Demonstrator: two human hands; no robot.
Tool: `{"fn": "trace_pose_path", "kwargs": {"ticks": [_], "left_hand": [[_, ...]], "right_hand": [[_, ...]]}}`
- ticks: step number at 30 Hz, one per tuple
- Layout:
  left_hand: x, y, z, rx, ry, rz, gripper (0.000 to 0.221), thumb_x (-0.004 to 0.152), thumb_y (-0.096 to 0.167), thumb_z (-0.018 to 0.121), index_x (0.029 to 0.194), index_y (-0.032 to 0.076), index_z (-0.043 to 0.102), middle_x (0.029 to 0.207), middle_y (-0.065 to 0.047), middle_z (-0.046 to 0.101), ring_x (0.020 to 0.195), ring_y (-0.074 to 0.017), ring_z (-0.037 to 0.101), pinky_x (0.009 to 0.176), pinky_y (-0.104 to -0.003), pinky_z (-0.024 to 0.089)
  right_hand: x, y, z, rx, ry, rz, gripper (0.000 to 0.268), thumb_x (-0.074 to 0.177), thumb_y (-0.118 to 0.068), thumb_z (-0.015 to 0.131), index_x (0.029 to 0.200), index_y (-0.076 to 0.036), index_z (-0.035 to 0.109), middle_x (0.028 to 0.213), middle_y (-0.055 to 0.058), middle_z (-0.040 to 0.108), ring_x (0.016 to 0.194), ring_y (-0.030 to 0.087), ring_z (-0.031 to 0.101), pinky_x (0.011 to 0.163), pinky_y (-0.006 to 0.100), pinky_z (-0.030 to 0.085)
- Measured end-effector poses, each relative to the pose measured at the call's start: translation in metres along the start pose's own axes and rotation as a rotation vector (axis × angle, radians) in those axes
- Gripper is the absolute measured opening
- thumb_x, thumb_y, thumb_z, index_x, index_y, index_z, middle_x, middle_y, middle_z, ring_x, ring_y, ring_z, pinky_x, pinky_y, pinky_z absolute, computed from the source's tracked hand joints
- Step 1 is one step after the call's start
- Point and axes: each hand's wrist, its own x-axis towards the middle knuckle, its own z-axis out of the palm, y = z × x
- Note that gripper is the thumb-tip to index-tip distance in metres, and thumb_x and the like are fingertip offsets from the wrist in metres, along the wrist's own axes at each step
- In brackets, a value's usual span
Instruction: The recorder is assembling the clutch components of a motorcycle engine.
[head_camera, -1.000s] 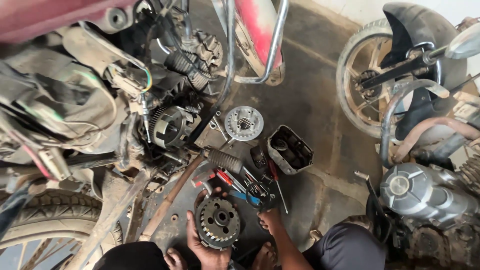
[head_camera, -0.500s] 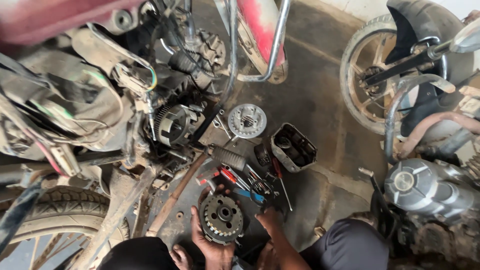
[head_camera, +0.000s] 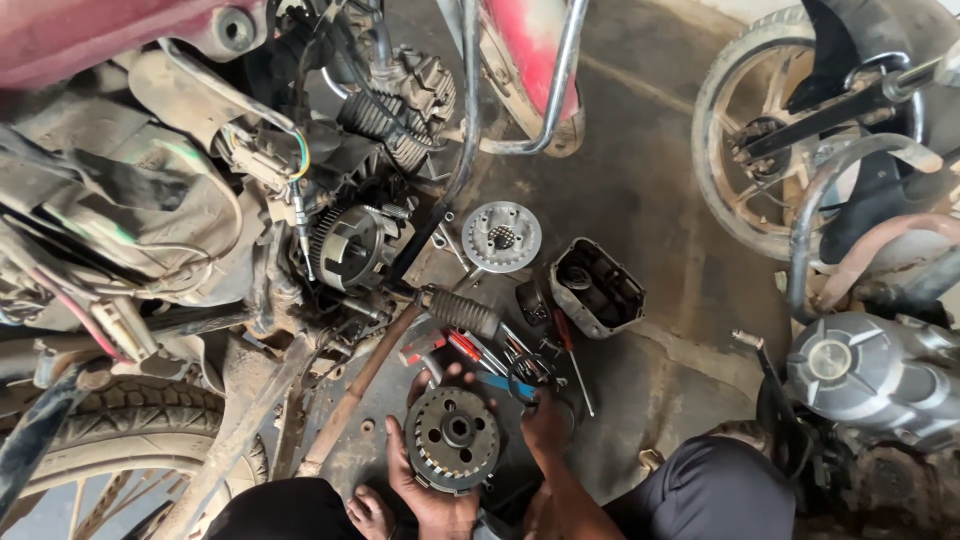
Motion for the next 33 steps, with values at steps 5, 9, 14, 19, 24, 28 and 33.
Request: {"fn": "trace_pose_path", "kwargs": {"ticks": [5, 9, 14, 19, 24, 28, 33], "left_hand": [[0.002, 0.000, 0.000, -0.076, -0.095, -0.042, 0.068, 0.105, 0.055, 0.039, 0.149, 0.003, 0.043, 0.147, -0.029, 0.049, 0.134, -0.0442, 0.050, 0.104, -0.063, 0.046], [0.001, 0.000, 0.003, -0.047, -0.062, -0.062, 0.071, 0.102, 0.058, 0.038, 0.149, 0.003, 0.042, 0.147, -0.030, 0.048, 0.133, -0.0446, 0.050, 0.103, -0.063, 0.047], [0.000, 0.001, 0.008, 0.014, -0.120, -0.095, 0.074, 0.104, 0.058, 0.037, 0.154, 0.003, 0.037, 0.149, -0.032, 0.046, 0.134, -0.0438, 0.050, 0.102, -0.061, 0.049], [-0.001, 0.002, 0.014, 0.006, -0.131, -0.161, 0.074, 0.102, 0.058, 0.037, 0.156, 0.007, 0.036, 0.152, -0.029, 0.046, 0.133, -0.0429, 0.051, 0.100, -0.060, 0.051], [-0.002, 0.003, 0.013, -0.095, -0.160, -0.225, 0.072, 0.103, 0.057, 0.038, 0.156, 0.008, 0.037, 0.153, -0.026, 0.046, 0.133, -0.0423, 0.051, 0.099, -0.060, 0.051], [-0.005, 0.008, 0.013, -0.136, -0.163, -0.234, 0.071, 0.104, 0.056, 0.039, 0.156, 0.008, 0.038, 0.151, -0.027, 0.045, 0.134, -0.0441, 0.050, 0.101, -0.061, 0.050], [-0.007, 0.012, 0.030, -0.093, -0.078, -0.270, 0.070, 0.100, 0.056, 0.040, 0.152, 0.009, 0.041, 0.149, -0.025, 0.049, 0.135, -0.0434, 0.052, 0.099, -0.063, 0.049]], "right_hand": [[0.000, -0.019, 0.000, -0.081, 0.052, -0.110, 0.032, 0.083, -0.018, 0.072, 0.113, -0.012, 0.062, 0.094, 0.019, 0.070, 0.090, 0.042, 0.067, 0.075, 0.056, 0.052], [0.016, -0.009, 0.012, -0.062, 0.250, -0.204, 0.025, 0.081, -0.017, 0.071, 0.104, -0.011, 0.063, 0.092, 0.019, 0.069, 0.088, 0.041, 0.067, 0.075, 0.055, 0.052], [0.040, -0.031, -0.029, -0.159, 0.441, -0.125, 0.015, 0.084, -0.020, 0.069, 0.090, -0.007, 0.066, 0.089, 0.020, 0.068, 0.083, 0.042, 0.066, 0.071, 0.055, 0.052], [0.081, -0.062, -0.087, -0.197, 0.467, -0.088, 0.020, 0.088, -0.025, 0.069, 0.092, -0.005, 0.072, 0.087, 0.021, 0.070, 0.085, 0.043, 0.067, 0.074, 0.055, 0.053], [0.082, -0.141, -0.152, -0.147, 0.390, -0.364, 0.020, 0.082, -0.023, 0.071, 0.090, -0.006, 0.076, 0.086, 0.020, 0.074, 0.087, 0.042, 0.070, 0.081, 0.054, 0.055], [0.041, -0.212, -0.218, -0.207, -0.005, -0.387, 0.019, 0.079, -0.023, 0.074, 0.091, -0.009, 0.078, 0.085, 0.017, 0.076, 0.079, 0.034, 0.074, 0.071, 0.043, 0.057], [-0.028, -0.239, -0.255, 0.050, -0.130, -0.579, 0.014, 0.078, -0.015, 0.077, 0.089, -0.007, 0.076, 0.075, 0.012, 0.076, 0.065, 0.017, 0.075, 0.060, 0.032, 0.055]]}}
